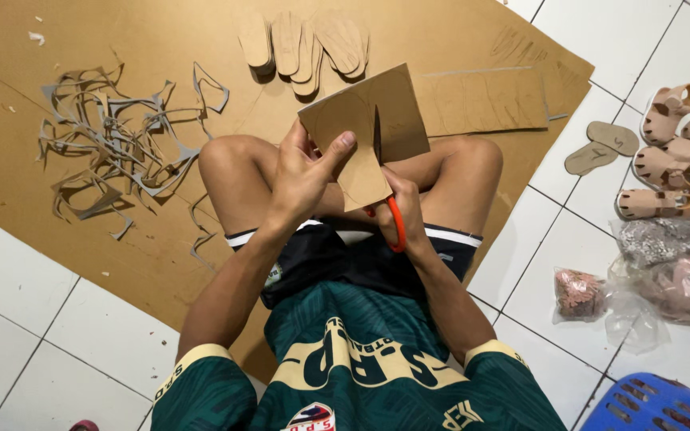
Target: The person sits on the floor and uses scissors to cut out multiple shoe-shaped pieces from a large sheet of cardboard. They trim along pre-drawn outlines, stack the finished pieces, and continue cutting additional shapes.
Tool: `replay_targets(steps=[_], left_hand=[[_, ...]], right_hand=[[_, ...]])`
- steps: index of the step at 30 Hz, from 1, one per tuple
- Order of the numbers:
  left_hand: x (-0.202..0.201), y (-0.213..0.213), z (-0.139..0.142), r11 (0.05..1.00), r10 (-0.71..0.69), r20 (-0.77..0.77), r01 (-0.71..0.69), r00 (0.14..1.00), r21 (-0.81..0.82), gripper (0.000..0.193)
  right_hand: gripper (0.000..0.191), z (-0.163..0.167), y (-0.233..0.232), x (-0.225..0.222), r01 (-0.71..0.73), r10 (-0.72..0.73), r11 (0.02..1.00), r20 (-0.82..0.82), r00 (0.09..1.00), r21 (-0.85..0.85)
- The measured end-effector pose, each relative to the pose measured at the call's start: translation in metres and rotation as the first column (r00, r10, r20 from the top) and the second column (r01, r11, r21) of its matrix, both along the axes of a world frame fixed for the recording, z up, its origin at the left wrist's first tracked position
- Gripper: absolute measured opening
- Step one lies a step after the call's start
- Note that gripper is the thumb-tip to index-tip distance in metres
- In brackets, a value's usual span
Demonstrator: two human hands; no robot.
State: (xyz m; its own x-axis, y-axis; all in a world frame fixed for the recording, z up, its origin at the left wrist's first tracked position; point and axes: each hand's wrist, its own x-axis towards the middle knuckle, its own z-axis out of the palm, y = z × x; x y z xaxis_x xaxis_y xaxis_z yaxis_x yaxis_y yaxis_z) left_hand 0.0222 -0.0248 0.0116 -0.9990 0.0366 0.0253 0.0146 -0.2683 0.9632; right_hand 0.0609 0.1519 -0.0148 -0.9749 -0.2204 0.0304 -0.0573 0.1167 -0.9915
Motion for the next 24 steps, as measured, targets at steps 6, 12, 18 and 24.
replay_targets(steps=[6,12,18,24], left_hand=[[-0.002,0.0,0.0,1.0,-0.021,-0.004,0.02,1.0,-0.016,0.039],[-0.002,0.003,-0.002,1.0,-0.024,0.013,0.024,1.0,0.009,0.039],[-0.009,-0.001,0.006,0.999,-0.032,-0.109,0.034,0.994,0.021,0.052],[-0.003,0.005,0.013,0.997,-0.016,-0.086,0.009,0.996,-0.081,0.04]], right_hand=[[0.017,0.004,-0.002,0.003,0.074,-0.074,0.996,-0.008,0.997,0.046],[0.016,0.004,-0.003,0.005,0.103,-0.102,0.994,-0.036,0.994,0.022],[0.021,0.0,-0.004,0.009,0.108,-0.11,0.993,0.053,0.993,0.043],[0.021,-0.005,-0.003,0.001,0.075,-0.075,0.997,-0.088,0.993,-0.007]])
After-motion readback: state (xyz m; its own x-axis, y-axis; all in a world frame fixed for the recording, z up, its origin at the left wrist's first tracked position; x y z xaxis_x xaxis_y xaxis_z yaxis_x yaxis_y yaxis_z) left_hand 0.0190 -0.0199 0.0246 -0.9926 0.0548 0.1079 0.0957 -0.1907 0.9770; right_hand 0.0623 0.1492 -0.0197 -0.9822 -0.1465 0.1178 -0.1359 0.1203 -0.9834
